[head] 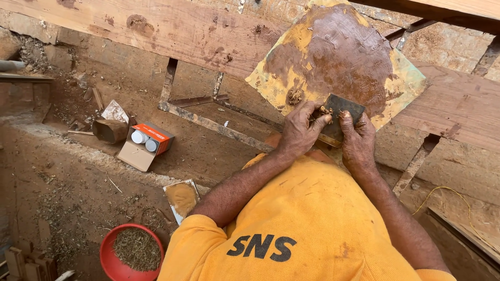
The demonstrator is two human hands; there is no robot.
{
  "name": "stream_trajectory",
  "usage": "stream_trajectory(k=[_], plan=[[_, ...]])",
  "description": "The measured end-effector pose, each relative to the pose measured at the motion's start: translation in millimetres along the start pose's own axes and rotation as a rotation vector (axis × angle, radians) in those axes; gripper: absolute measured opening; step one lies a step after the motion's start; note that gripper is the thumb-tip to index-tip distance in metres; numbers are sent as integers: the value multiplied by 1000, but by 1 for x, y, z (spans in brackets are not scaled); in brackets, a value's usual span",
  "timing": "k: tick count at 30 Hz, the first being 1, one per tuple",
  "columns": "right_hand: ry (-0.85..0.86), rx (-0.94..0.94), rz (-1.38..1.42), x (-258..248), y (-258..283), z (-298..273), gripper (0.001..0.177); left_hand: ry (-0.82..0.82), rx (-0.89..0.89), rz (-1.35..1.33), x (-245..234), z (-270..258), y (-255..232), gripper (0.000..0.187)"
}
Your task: Applying and smoothing wood putty on a long wooden plank using a metal scraper.
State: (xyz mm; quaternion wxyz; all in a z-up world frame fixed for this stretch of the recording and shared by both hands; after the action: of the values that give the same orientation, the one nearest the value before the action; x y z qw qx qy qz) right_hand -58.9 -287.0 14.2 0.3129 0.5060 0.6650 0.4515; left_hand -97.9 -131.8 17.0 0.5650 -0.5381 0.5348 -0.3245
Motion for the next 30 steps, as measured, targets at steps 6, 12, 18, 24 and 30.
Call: stream_trajectory(k=[6, 12, 18, 24, 30], plan=[[-36, 26, 88, -4, -6, 2, 21, -83, -117, -404, -5, 3, 15, 28], [-98, 34, 196, -15, -14, 5, 18, -139, -315, -670, -21, 7, 25, 22], [-230, 121, 171, -36, -8, 0, 9, -216, -157, -746, -83, 25, 27, 28], [-332, 113, 225, -59, -3, -6, 17, -167, 71, 34, -100, 32, 32, 24], [-320, 2, 238, -75, -20, -3, 21, -41, 270, 652, -54, 30, 11, 50]])
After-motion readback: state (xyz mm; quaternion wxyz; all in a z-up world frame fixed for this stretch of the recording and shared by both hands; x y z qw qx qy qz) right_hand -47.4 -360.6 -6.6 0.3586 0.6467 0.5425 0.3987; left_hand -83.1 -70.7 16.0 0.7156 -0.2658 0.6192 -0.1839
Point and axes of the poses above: each hand's wrist, its own z-axis towards the middle knuckle, its own x-axis out of the palm, y = z × x, the point moved 10 cm from there along z, towards the middle knuckle, and after that the axes turned 5 degrees about -z, right-handed, at the moved point
